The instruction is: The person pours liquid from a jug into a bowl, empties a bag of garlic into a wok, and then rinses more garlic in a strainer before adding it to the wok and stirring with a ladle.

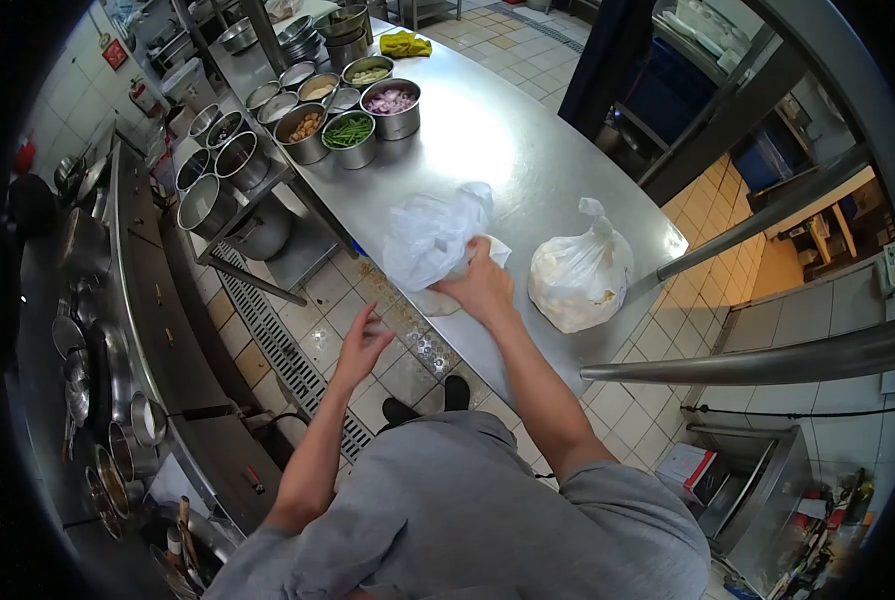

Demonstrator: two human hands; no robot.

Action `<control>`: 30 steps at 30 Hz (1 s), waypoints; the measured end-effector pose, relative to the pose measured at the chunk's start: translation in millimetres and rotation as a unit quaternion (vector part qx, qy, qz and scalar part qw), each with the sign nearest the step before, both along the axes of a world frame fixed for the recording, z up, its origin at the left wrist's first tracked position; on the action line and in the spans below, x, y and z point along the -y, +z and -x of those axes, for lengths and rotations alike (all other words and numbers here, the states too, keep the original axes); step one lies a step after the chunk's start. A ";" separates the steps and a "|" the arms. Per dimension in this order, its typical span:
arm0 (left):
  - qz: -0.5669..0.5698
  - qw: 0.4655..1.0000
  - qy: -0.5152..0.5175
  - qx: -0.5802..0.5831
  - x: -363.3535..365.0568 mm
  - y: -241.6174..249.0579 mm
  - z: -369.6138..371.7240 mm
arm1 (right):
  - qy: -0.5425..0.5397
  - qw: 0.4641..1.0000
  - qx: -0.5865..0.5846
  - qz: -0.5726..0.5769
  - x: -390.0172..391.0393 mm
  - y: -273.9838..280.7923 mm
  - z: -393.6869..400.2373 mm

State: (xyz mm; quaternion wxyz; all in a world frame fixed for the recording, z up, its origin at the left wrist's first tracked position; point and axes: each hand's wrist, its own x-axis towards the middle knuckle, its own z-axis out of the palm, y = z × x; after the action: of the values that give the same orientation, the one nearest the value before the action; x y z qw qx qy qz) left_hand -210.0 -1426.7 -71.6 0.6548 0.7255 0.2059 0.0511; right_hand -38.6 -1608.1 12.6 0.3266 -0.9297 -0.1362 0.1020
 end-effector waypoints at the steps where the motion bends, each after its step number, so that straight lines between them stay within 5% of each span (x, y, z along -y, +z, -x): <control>1: 0.008 0.999 -0.029 0.022 0.8 0.4 -27.3 | -0.046 0.998 -0.026 -0.013 -2.6 3.8 -5.8; 5: -0.061 0.988 -0.104 0.101 3.4 -23.1 -93.2 | 0.030 0.996 0.050 -0.074 -7.0 -23.0 -53.9; 7: -0.161 0.979 -0.084 0.090 6.7 -28.6 -95.9 | 0.082 0.961 -0.101 -0.245 -13.1 -1.8 -72.8; 9: -0.260 0.961 -0.063 0.070 12.8 -17.8 -90.9 | 0.076 0.944 -0.144 -0.287 -18.7 57.6 -59.7; 12: -0.005 0.973 -0.162 -0.162 19.6 23.8 -85.6 | 0.222 0.902 -0.139 -0.344 -24.6 105.4 -43.8; 13: -0.004 0.976 -0.146 -0.160 24.7 32.0 -81.2 | 0.273 0.891 -0.170 -0.321 -28.8 120.2 -34.7; 15: -0.275 0.961 -0.004 0.040 45.9 58.7 -64.2 | 0.357 0.863 -0.207 -0.292 -48.0 132.6 -14.8; 17: -0.333 0.938 0.067 0.069 45.7 64.9 -51.1 | 0.399 0.774 -0.305 -0.386 -73.7 132.9 14.6; 19: -0.398 0.902 0.146 0.075 54.5 53.7 -28.6 | 0.437 0.763 -0.329 -0.346 -91.0 141.2 41.8; 20: -0.236 0.956 0.168 0.048 66.0 33.1 -19.6 | 0.440 0.773 -0.328 -0.317 -95.6 146.9 58.3; 22: 0.098 0.971 0.210 0.054 61.8 7.5 6.3 | 0.463 0.744 -0.334 -0.346 -94.5 159.5 97.9; 24: 0.126 0.958 0.248 0.067 68.4 109.3 64.4 | 0.467 0.765 -0.319 -0.309 -80.6 170.0 126.9; 26: 0.120 0.937 0.302 0.128 79.4 113.6 121.5 | 0.575 0.773 -0.057 -0.263 -70.1 177.4 152.3; 27: 0.121 0.928 0.306 0.177 88.4 113.4 150.6 | 0.591 0.768 -0.025 -0.244 -68.9 187.0 172.0; 30: 0.020 0.886 0.422 0.190 117.9 109.3 235.2 | 0.708 0.647 0.037 -0.282 -69.1 174.5 232.4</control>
State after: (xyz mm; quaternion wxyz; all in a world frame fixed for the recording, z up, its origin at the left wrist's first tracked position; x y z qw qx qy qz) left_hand -445.2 -1544.6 37.7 0.6122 0.5334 0.3650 0.4555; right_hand -271.0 -1539.0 187.1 0.3958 -0.4168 -0.7871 0.2239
